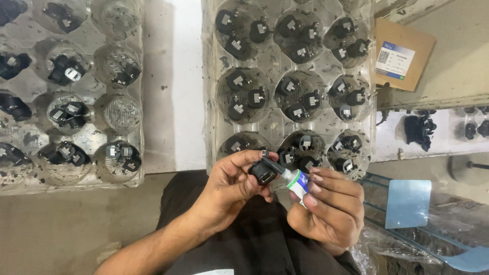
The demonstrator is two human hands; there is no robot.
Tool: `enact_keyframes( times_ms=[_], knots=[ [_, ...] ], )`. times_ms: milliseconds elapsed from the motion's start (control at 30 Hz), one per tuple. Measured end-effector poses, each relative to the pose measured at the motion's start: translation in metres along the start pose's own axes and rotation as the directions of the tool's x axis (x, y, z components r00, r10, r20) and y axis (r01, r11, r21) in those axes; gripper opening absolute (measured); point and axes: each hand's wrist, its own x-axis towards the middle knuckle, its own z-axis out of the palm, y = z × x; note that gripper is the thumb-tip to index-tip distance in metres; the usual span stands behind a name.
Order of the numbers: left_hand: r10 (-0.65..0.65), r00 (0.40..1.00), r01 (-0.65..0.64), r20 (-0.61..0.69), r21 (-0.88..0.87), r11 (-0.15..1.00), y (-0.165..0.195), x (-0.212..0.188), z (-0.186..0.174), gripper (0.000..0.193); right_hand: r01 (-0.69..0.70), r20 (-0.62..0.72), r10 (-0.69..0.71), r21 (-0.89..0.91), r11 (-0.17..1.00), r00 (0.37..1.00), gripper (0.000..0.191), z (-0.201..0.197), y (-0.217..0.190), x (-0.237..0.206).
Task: The person picks black plastic plug components one at a time from plastic trays and squeezes adhesive from a small tube onto each component, then places it back in the tray. They occasionally wipe the tube with a cloth and reach across trays to select the next part.
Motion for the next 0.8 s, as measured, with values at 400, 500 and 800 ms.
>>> enact_keyframes(
  times_ms=[400,500,800],
  knots=[
    [-0.021,1.0,0.021,0.007,-0.01,1.0,0.0009,0.0049,-0.0037,0.048,-0.083,-0.038,0.082,-0.023,0.996,0.996,0.024,0.0093,-0.003,0.0054],
    [-0.032,1.0,0.032,0.001,-0.013,0.999,0.0006,0.0049,-0.0036,0.047,-0.131,0.005,0.132,-0.038,0.991,0.991,0.025,0.0059,-0.0061,0.0045],
    [-0.05,0.998,0.052,0.033,-0.042,0.998,-0.0015,0.0017,-0.0031,0.051,-0.116,-0.089,0.114,-0.013,0.993,0.989,0.024,0.0064,-0.0074,0.0001]
  ],
)
